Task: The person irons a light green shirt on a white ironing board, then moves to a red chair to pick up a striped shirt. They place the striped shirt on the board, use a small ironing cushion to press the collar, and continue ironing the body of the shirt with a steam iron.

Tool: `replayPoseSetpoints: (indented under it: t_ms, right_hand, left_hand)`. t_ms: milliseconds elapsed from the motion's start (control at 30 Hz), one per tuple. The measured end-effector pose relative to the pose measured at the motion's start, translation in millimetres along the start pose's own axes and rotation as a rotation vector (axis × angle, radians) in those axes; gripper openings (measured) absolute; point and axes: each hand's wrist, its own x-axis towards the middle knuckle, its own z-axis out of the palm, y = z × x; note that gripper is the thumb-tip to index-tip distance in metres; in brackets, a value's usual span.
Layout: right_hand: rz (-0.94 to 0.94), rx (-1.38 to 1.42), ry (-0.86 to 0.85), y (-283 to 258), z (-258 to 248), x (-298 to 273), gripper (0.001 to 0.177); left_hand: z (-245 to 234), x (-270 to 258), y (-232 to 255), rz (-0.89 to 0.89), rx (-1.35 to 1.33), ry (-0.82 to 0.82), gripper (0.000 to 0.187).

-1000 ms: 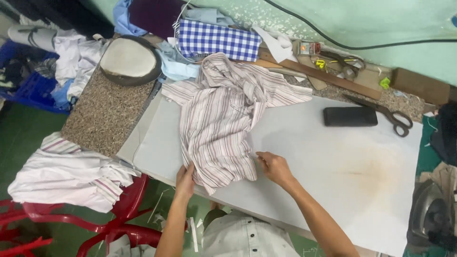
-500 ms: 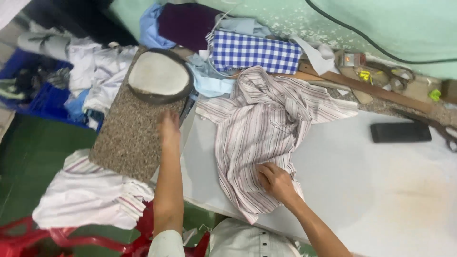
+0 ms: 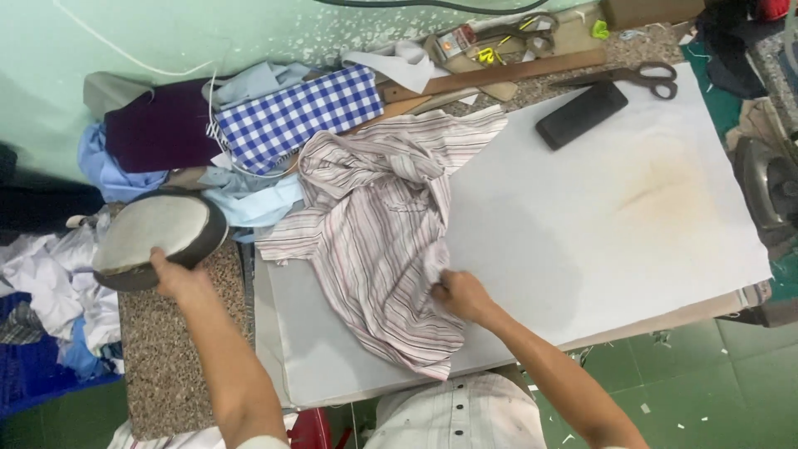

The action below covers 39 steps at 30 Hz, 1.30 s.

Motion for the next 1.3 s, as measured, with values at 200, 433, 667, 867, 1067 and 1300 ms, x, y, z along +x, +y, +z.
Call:
replayPoseSetpoints:
  t_ms: [200,433,667,867,1067,1300]
  right_hand:
    - [-0.282,0.502,0.051,-124.3,-103.3,55.8,0.039]
    - [-0.248,-0.167,-0.237,46.4,-107.5,70.6,0.063]
    - [0.145,0.639,-0.492,144.5,-284.7,-31.4,0.100]
    - [0.342,0.851,-0.224,229.9,-294.2,-48.9,0.085]
    - [0.126,0.882,0.069,270.8,-261.2,-51.0,0.050]
    - [0.296,0.957,0.074,193.8,-206.4,-86.6,0.081]
  left_hand:
    - [-48.3,-178.7,73.7,0.029,-0.007,-0.323,0.086]
    - [-103.1,-446.6,-21.0,-0.092,0.033,0.023,0.067]
    - [-120.3,-555.7,-232.8,-0.386,0.485,-0.144,0.090]
    - [-95.2,-550.7,-268.0,-0.132,1.413,-0.961,0.071]
    - [-78.3,-385.1,-297.4,0.923,1.494,-0.580,0.114]
    - [-67.8,-177.3,-150.0,0.568,0.595,-0.043,0.046]
